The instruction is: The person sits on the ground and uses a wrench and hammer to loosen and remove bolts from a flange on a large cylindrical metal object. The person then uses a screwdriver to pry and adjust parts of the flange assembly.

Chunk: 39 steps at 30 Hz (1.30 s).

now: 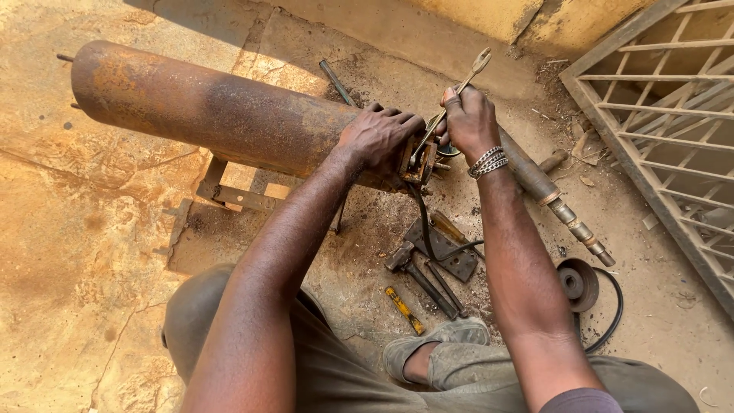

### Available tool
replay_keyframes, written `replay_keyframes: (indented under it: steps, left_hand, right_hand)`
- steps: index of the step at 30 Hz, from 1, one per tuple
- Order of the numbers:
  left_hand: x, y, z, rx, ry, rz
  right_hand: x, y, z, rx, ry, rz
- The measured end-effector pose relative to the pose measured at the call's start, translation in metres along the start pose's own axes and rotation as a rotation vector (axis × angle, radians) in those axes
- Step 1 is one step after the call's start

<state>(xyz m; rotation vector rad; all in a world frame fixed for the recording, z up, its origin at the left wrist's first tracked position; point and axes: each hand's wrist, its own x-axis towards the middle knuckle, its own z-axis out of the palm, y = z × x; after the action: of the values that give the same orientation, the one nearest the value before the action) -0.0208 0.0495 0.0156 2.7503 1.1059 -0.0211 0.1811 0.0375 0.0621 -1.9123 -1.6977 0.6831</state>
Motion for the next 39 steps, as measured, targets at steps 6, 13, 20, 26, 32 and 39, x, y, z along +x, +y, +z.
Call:
replay_keyframes:
  steps: [6, 13, 20, 26, 32, 39]
  left_hand:
    - [0.006, -0.002, 0.01, 0.039, 0.099, 0.043]
    - [-0.002, 0.001, -0.001, -0.002, -0.007, 0.004]
    - [-0.006, 0.006, -0.011, -0.011, 0.053, 0.017]
    - [-0.003, 0.005, -0.008, 0.005, 0.007, -0.001]
    - [-0.001, 0.005, -0.005, 0.055, 0.083, 0.04]
    - [0.002, -0.001, 0.009, -0.006, -0.088, -0.018]
  right_hand:
    - [-0.03, 0.018, 0.02, -0.376, 0.324, -0.352]
    - [-0.136, 0.043, 0.047, 0.027, 0.487, -0.652]
    - [-0.158, 0.098, 0.094, -0.092, 0.556, -0.859]
    - [-0.155, 0.117, 0.111, -0.132, 0.521, -0.922]
    - [-0.096, 0.062, 0.057, 0.192, 0.364, -0.548]
    - [0.029, 0.013, 0.002, -0.372, 0.219, -0.201]
